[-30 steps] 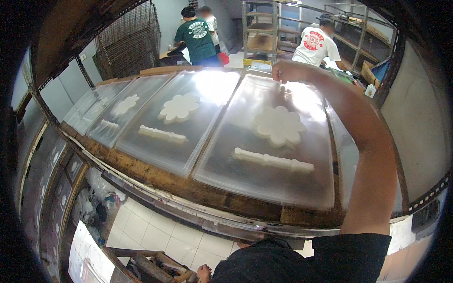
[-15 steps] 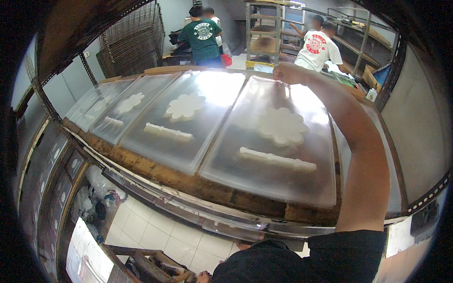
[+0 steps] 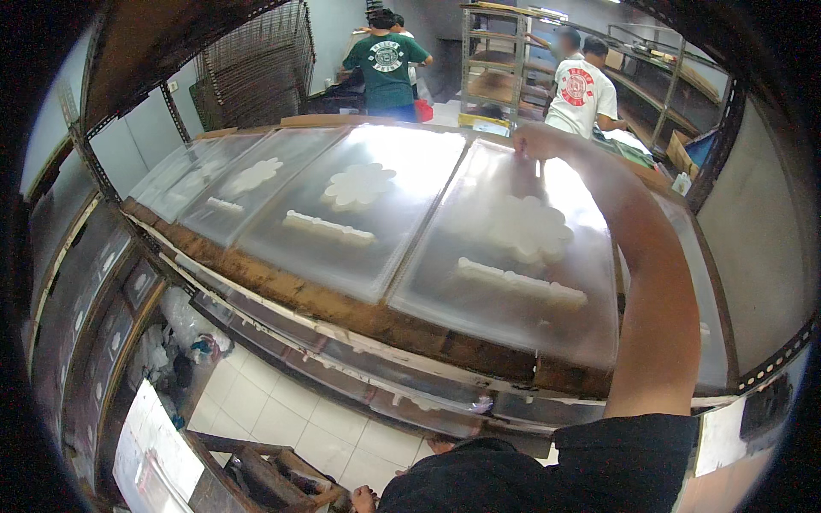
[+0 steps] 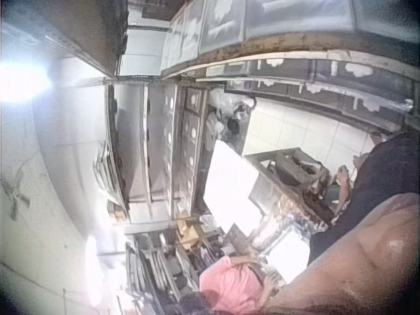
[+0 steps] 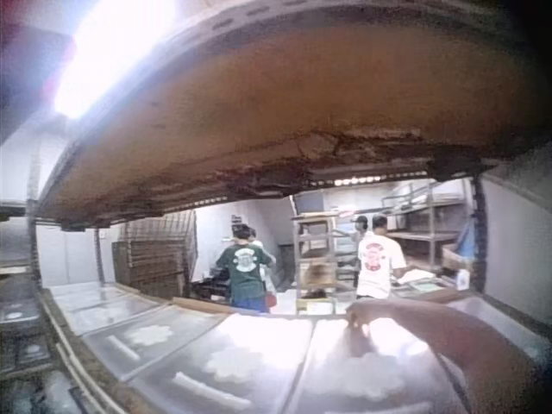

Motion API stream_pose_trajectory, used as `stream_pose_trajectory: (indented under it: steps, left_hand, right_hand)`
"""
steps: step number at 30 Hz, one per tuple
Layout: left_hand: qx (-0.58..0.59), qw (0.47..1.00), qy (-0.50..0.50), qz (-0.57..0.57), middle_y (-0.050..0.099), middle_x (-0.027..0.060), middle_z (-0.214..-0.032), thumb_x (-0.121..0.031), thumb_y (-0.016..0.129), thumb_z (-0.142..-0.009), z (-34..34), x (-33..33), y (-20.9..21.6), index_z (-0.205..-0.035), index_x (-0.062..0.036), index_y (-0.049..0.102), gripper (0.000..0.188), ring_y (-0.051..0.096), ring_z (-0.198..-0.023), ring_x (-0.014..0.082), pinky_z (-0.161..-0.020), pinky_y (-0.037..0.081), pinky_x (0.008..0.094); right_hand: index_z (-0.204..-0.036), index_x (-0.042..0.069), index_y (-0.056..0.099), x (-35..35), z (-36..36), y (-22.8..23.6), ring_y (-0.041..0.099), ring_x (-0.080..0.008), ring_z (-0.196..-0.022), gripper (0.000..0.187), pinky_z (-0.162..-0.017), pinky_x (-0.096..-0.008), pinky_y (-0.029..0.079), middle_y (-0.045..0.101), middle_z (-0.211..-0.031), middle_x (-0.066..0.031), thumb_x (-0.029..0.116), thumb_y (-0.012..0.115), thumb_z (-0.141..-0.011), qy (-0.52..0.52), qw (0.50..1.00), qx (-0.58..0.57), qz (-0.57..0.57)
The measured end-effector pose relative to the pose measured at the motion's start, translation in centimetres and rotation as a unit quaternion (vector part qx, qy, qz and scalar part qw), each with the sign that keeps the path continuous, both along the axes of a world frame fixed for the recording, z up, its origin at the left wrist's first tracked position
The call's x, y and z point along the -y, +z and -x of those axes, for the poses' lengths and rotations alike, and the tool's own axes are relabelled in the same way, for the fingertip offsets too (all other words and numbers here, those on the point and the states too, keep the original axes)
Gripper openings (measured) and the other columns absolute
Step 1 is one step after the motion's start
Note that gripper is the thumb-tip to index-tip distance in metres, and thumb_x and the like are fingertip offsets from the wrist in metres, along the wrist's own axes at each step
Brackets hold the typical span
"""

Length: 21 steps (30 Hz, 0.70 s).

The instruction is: The person repeatedly picks up white flower-shaped cutouts from a table and places them onto clear plastic sheets on a nearby rack. The person handles the cutouts one at a time and arranges them on the plastic sheets.

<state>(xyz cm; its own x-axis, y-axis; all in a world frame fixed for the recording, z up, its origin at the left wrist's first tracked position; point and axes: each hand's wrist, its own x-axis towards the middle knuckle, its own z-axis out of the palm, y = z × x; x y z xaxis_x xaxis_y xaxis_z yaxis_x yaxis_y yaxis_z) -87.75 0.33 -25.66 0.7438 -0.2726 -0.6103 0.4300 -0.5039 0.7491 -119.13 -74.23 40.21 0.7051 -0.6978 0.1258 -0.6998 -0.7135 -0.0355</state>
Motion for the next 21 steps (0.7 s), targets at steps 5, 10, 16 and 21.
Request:
stream_pose_trajectory:
  steps: [5,10,16,21]
  left_hand:
    - [0.028,0.999,0.027,0.036,0.061,0.0081,-0.070,-0.019,0.059,-0.092,-2.1,-0.3,1.2,-0.087,0.0018,0.061,0.022,0.057,-0.056,0.0173,-0.052,0.046,0.0318]
    - [0.085,0.993,0.007,0.084,0.065,0.0092,-0.076,-0.022,0.059,-0.095,-5.3,2.7,9.2,-0.091,0.0045,0.064,0.027,0.061,-0.066,0.0155,-0.061,0.049,0.0296]
    - [0.214,0.972,-0.009,0.100,0.068,0.0111,-0.089,-0.021,0.059,-0.097,-10.4,1.9,17.0,-0.105,0.0046,0.067,0.028,0.062,-0.080,0.0168,-0.076,0.051,0.0319]
    - [0.325,0.942,-0.021,0.084,0.069,0.0216,-0.101,-0.019,0.062,-0.093,-12.0,0.4,23.0,-0.109,0.0037,0.068,0.028,0.067,-0.095,0.0329,-0.086,0.052,0.0384]
  right_hand:
    - [-0.094,0.004,0.070,-2.8,-4.1,3.5,0.068,-0.0316,-0.090,0.016,-0.079,-0.0425,0.053,0.070,-0.092,-0.0164,0.011,0.060,-0.084,0.020,0.992,0.000,0.125]
    - [-0.109,0.001,0.064,-13.1,-15.0,9.9,0.066,-0.0298,-0.096,0.020,-0.086,-0.0419,0.052,0.069,-0.103,-0.0164,0.010,0.054,-0.093,0.105,0.985,0.092,0.102]
    - [-0.111,0.002,0.063,-31.5,-34.7,11.8,0.066,-0.0329,-0.100,0.019,-0.090,-0.0411,0.051,0.068,-0.106,-0.0168,0.009,0.056,-0.095,0.434,0.888,0.112,0.105]
    - [-0.116,0.001,0.061,-45.6,-47.6,6.8,0.065,-0.0358,-0.104,0.024,-0.090,-0.0461,0.051,0.068,-0.109,-0.0189,0.009,0.058,-0.093,0.569,0.817,-0.004,0.093]
